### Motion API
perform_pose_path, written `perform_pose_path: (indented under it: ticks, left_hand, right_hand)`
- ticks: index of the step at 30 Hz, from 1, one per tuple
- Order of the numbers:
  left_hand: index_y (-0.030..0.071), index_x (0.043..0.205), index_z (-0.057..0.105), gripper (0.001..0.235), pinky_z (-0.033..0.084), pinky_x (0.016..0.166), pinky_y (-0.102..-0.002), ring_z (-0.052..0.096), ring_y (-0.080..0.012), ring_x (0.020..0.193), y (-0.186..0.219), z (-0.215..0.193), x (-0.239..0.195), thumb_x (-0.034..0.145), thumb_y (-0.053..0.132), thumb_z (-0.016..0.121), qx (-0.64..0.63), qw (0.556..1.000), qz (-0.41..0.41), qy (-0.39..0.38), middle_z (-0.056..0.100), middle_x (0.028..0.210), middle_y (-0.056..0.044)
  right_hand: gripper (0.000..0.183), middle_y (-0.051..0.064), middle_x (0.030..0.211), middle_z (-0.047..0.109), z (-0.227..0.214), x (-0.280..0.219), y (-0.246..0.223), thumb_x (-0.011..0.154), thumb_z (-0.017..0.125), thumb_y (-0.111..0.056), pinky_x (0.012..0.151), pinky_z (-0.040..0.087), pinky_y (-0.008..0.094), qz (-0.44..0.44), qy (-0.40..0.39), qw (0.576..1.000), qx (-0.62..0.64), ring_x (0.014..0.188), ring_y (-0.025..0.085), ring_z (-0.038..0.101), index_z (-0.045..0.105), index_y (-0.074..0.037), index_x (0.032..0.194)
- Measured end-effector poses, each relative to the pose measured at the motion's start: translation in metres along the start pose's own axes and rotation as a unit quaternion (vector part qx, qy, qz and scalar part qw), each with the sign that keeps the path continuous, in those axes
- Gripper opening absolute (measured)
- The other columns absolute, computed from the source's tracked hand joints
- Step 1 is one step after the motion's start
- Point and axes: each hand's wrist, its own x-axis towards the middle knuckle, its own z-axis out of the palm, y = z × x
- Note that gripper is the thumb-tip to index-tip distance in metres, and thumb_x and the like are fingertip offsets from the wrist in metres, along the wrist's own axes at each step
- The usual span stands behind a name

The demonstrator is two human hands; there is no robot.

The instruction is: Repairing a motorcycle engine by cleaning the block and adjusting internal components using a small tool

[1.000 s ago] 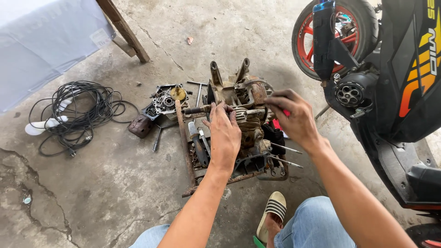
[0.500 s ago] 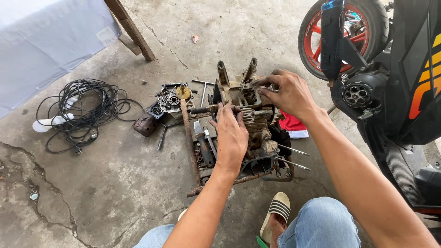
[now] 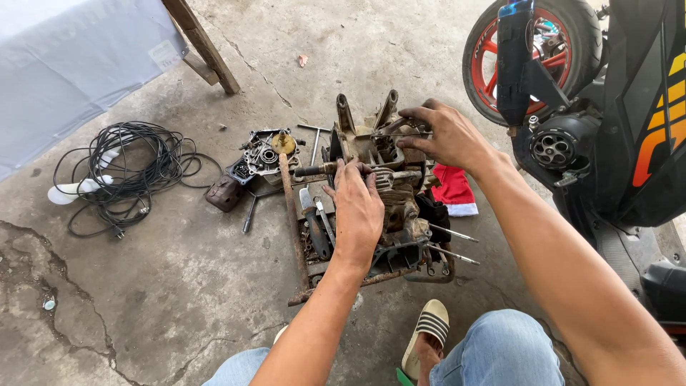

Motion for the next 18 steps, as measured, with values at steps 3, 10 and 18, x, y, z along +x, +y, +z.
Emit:
perform_pose_path:
  ticks: [3,10,18]
  left_hand:
    - [0.01,0.119,0.05,0.029,0.005,0.116,-0.072,0.028,-0.0378,0.152,0.001,0.0,0.002,0.11,0.033,0.033,0.002,1.0,-0.01,-0.013,0.046,0.152,-0.027]
    - [0.002,0.14,0.042,0.05,0.008,0.12,-0.066,0.028,-0.0331,0.153,0.004,0.002,0.006,0.11,0.038,0.023,0.121,0.99,-0.038,-0.062,0.038,0.157,-0.028]
    - [-0.004,0.146,0.038,0.055,0.003,0.121,-0.065,0.027,-0.0341,0.153,-0.001,0.009,0.007,0.11,0.034,0.024,0.1,0.992,-0.041,-0.061,0.041,0.154,-0.03]
  right_hand:
    - [0.054,0.023,0.121,0.063,-0.004,0.017,-0.018,0.088,0.078,-0.049,0.1,0.048,0.058,-0.049,0.0,0.996,-0.069,0.112,0.044,0.061,0.071,-0.013,0.127]
    - [0.031,0.011,0.099,0.072,0.013,0.046,-0.019,0.096,0.073,-0.04,0.097,0.053,0.049,-0.111,-0.076,0.975,-0.179,0.101,0.029,0.067,0.076,-0.012,0.11]
    - [0.04,0.017,0.109,0.071,0.005,0.036,-0.04,0.094,0.074,-0.028,0.075,0.06,0.042,-0.042,-0.125,0.984,-0.12,0.095,0.031,0.068,0.07,-0.008,0.128]
